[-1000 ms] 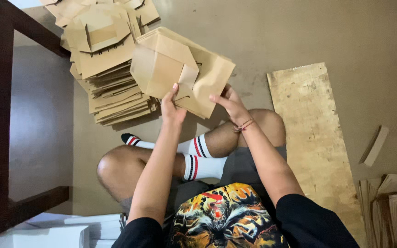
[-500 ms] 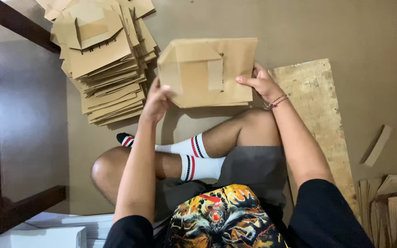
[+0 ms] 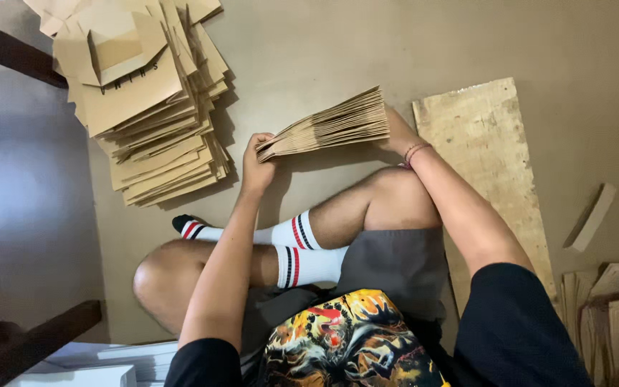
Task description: The person sits on the floor and repeatedly picks up stacks of flat cardboard pieces, aligns them, and places them into a growing pile. The person handles the cardboard by hand, moving pieces from a scattered pile into a neat stack.
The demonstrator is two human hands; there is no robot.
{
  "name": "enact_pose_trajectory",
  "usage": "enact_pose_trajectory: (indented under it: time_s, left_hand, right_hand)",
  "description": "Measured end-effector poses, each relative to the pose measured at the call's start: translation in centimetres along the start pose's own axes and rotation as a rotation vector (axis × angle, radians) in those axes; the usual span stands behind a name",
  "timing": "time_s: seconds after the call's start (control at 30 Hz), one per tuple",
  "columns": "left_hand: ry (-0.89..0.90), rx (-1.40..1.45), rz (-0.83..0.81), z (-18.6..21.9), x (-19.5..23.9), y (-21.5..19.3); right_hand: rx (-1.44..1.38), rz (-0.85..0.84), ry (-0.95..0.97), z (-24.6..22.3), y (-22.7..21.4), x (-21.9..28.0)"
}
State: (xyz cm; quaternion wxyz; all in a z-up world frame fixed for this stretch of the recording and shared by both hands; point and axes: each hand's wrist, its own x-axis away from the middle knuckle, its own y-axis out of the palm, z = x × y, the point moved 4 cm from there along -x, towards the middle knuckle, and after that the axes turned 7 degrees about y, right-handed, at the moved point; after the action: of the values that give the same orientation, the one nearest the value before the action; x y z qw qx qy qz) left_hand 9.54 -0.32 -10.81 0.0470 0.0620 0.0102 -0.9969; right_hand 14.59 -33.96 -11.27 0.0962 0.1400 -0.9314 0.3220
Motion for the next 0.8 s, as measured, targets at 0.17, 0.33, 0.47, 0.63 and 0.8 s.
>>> enact_pose_trajectory:
  time_s: [0.17,0.33,0.47,0.63,0.8]
  left_hand:
    - [-0.026,-0.011,-0.004,0.1,0.2,0.2]
    - [-0.015,-0.161,-0.065,1.7,-0.3,-0.2]
    - [-0.383,-0.083,0.080,0.7,-0.6,-1.1]
    - [-0.544,0.329,0.267,-3.1,-0.3,-0.4]
    - [-0.525,0.530,0.455,-4.4,-0.1,2.4]
  right_hand:
    - [0.021,-0.011,0.120,2.1,2.1,-1.2]
    - [0.064,0.004,0.211,-3.7,0.3,-1.3]
    - [-0.119,-0.141,0.218,-10.9,-3.1,3.4]
    - [-0.701,-0.039,0.198,-8.1,-2.4,3.2]
    - [-1.319,0.414,0.468,-9.2,4.1,3.5]
